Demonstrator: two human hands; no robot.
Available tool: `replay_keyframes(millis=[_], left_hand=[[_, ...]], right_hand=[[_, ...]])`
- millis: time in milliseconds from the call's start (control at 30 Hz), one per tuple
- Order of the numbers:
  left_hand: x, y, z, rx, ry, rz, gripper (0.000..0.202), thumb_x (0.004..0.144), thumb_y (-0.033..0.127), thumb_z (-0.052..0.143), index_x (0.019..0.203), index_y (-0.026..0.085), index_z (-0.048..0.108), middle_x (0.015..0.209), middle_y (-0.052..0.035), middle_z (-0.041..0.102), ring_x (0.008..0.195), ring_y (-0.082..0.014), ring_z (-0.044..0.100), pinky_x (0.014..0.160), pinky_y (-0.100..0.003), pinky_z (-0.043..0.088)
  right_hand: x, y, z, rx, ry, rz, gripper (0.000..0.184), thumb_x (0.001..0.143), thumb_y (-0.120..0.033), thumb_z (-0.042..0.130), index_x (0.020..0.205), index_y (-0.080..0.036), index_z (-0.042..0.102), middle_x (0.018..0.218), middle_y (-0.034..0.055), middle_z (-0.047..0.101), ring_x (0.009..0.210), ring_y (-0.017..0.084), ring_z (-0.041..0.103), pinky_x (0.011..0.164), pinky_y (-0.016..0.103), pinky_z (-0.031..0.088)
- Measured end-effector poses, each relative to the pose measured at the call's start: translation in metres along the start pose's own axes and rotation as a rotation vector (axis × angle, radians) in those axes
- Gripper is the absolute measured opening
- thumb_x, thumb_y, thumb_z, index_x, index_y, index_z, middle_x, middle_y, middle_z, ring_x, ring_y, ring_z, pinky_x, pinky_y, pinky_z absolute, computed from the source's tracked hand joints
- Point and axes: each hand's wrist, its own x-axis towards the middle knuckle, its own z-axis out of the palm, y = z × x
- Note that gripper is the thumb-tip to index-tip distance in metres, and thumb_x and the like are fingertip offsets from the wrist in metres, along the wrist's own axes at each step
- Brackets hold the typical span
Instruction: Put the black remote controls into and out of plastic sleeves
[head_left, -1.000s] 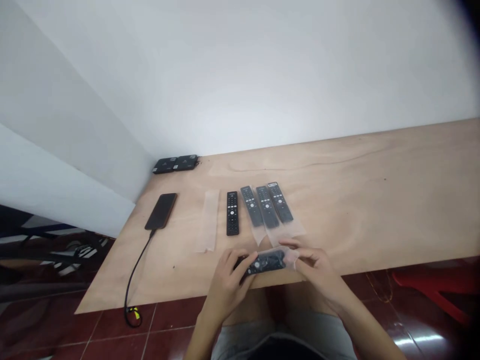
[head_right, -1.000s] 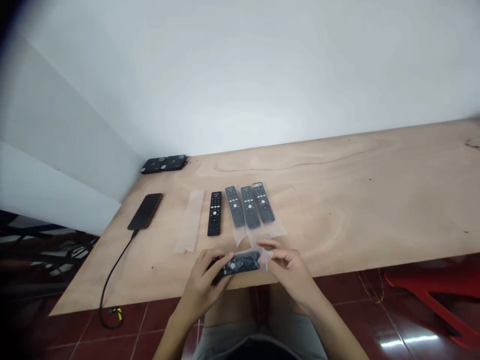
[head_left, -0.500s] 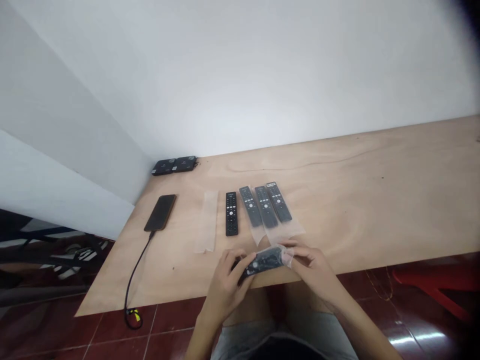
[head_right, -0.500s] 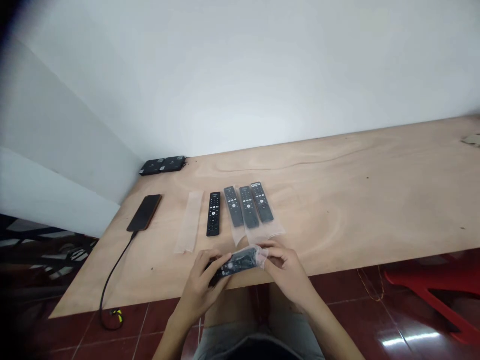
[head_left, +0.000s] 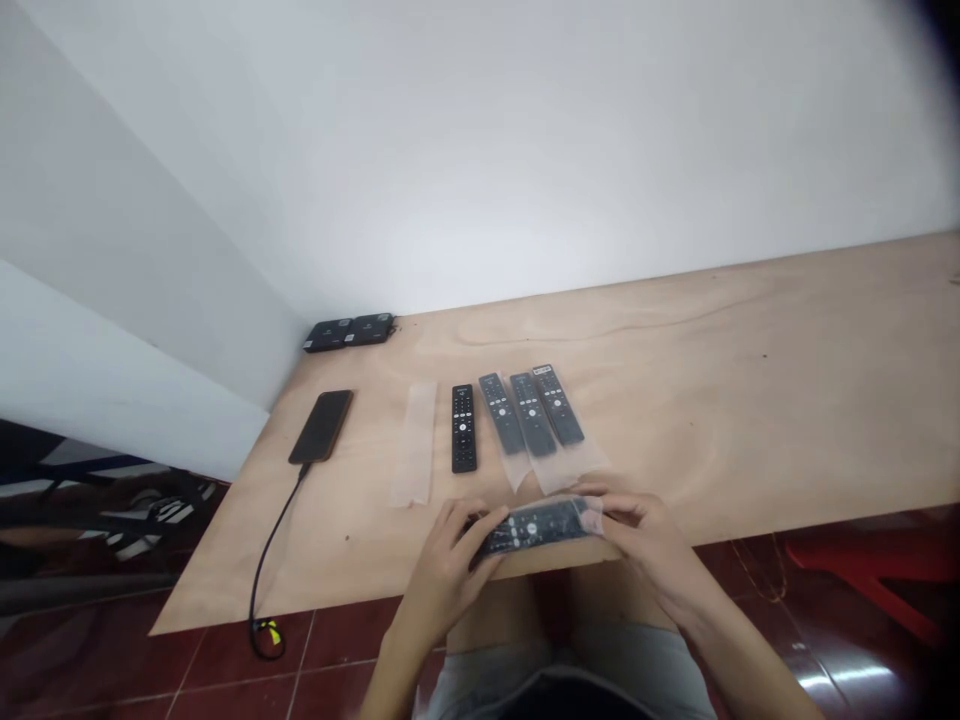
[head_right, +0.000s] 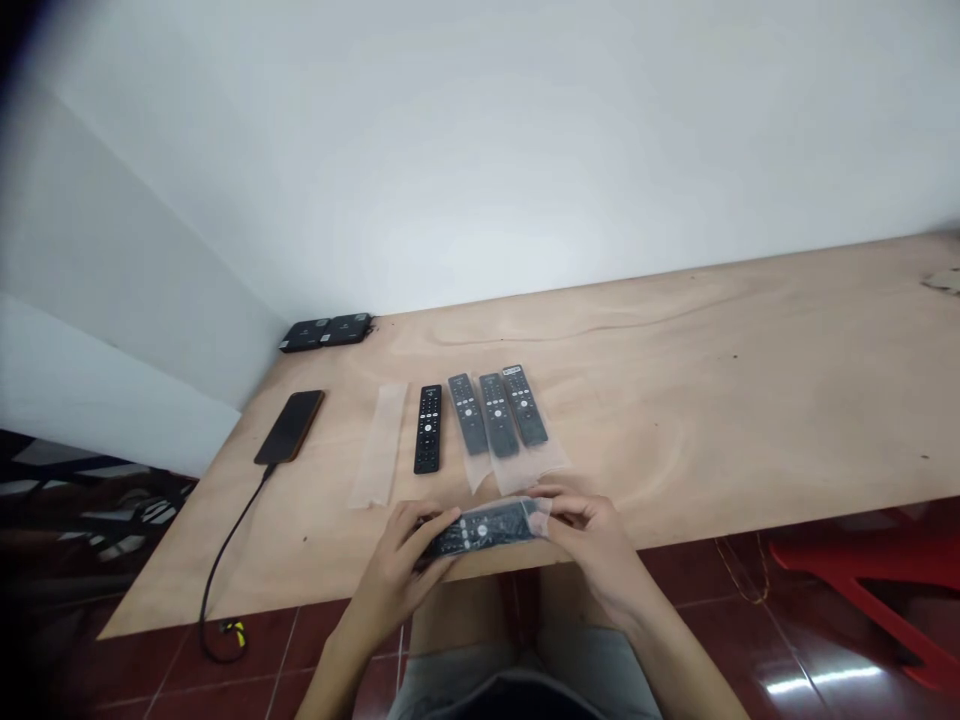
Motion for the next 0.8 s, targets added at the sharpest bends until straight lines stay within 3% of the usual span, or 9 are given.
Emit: replay_keyframes(millis=[100, 167, 233, 333, 400, 500, 567, 700, 800], left_hand=[[-0.009, -0.008, -0.01, 0.037, -0.015, -0.057, 0.051, 0.106, 0.017, 0.066, 0.155, 0.03, 0.061, 0.13, -0.012, 0.069, 0.119, -0.028, 0.068, 0.102, -0.045, 0.062], [-0.016, -0.014, -0.02, 0.084, -0.024, -0.109, 0.05, 0.104, 0.024, 0.071, 0.153, 0.031, 0.063, 0.131, -0.0111, 0.071, 0.122, -0.03, 0.069, 0.111, -0.053, 0.058], [-0.021, -0.019, -0.029, 0.098, -0.016, -0.131, 0.045, 0.101, 0.032, 0.077, 0.145, 0.03, 0.069, 0.129, -0.01, 0.074, 0.12, -0.0312, 0.071, 0.118, -0.059, 0.053], [-0.02, -0.025, -0.038, 0.049, 0.042, -0.125, 0.016, 0.107, 0.027, 0.065, 0.111, 0.025, 0.08, 0.102, -0.0057, 0.08, 0.098, -0.0247, 0.077, 0.112, -0.05, 0.057], [-0.016, -0.029, -0.04, 0.037, 0.082, -0.147, 0.025, 0.109, 0.023, 0.059, 0.095, 0.024, 0.079, 0.088, -0.0033, 0.079, 0.084, -0.0204, 0.076, 0.099, -0.04, 0.062], [-0.014, -0.039, -0.048, 0.049, 0.065, -0.242, 0.017, 0.107, 0.031, 0.065, 0.106, 0.024, 0.081, 0.086, -0.0011, 0.08, 0.07, -0.017, 0.074, 0.073, -0.029, 0.061], [-0.017, -0.046, -0.059, 0.055, 0.039, -0.313, 0.018, 0.106, 0.036, 0.068, 0.11, 0.025, 0.082, 0.084, 0.0002, 0.08, 0.064, -0.0158, 0.071, 0.063, -0.026, 0.057], [-0.025, -0.051, -0.089, 0.04, 0.044, -0.337, 0.021, 0.106, 0.036, 0.066, 0.102, 0.025, 0.083, 0.09, -0.0027, 0.08, 0.074, -0.0195, 0.071, 0.069, -0.03, 0.057], [-0.024, -0.047, -0.107, 0.015, -0.006, -0.271, 0.024, 0.106, 0.027, 0.058, 0.104, 0.025, 0.082, 0.09, -0.005, 0.075, 0.086, -0.0235, 0.068, 0.077, -0.035, 0.057]], right_hand=[[-0.003, 0.007, -0.024, 0.039, 0.183, 0.026, 0.038, 0.076, -0.051, 0.101, 0.095, -0.02, 0.09, 0.121, 0.0145, 0.084, 0.12, 0.035, 0.075, 0.107, 0.046, 0.061], [-0.006, 0.011, -0.042, 0.078, 0.316, 0.028, 0.043, 0.072, -0.053, 0.102, 0.094, -0.02, 0.087, 0.105, 0.0117, 0.085, 0.102, 0.031, 0.079, 0.091, 0.042, 0.066], [-0.01, 0.013, -0.055, 0.091, 0.375, -0.012, 0.045, 0.073, -0.054, 0.101, 0.1, -0.022, 0.084, 0.102, 0.009, 0.084, 0.092, 0.028, 0.078, 0.077, 0.036, 0.067], [-0.015, 0.011, -0.061, -0.063, 0.308, -0.109, 0.049, 0.083, -0.054, 0.092, 0.121, -0.025, 0.08, 0.111, 0.0082, 0.084, 0.095, 0.026, 0.077, 0.075, 0.033, 0.065], [-0.016, 0.01, -0.057, -0.251, 0.257, -0.16, 0.045, 0.087, -0.054, 0.087, 0.121, -0.025, 0.082, 0.103, 0.0076, 0.083, 0.091, 0.026, 0.076, 0.077, 0.034, 0.064], [-0.013, 0.011, -0.052, -0.418, 0.28, -0.197, 0.038, 0.086, -0.054, 0.085, 0.107, -0.022, 0.085, 0.085, 0.0057, 0.08, 0.08, 0.026, 0.074, 0.073, 0.035, 0.064], [-0.011, 0.01, -0.051, -0.416, 0.296, -0.199, 0.038, 0.086, -0.054, 0.084, 0.106, -0.022, 0.085, 0.089, 0.0072, 0.081, 0.082, 0.027, 0.075, 0.073, 0.036, 0.064], [-0.01, 0.011, -0.046, -0.374, 0.217, -0.153, 0.035, 0.089, -0.054, 0.084, 0.101, -0.021, 0.079, 0.097, 0.0088, 0.081, 0.089, 0.028, 0.077, 0.075, 0.036, 0.065], [-0.013, 0.014, -0.026, -0.385, 0.1, -0.141, 0.031, 0.095, -0.052, 0.078, 0.1, -0.021, 0.076, 0.09, 0.0055, 0.076, 0.081, 0.025, 0.074, 0.07, 0.034, 0.062]])
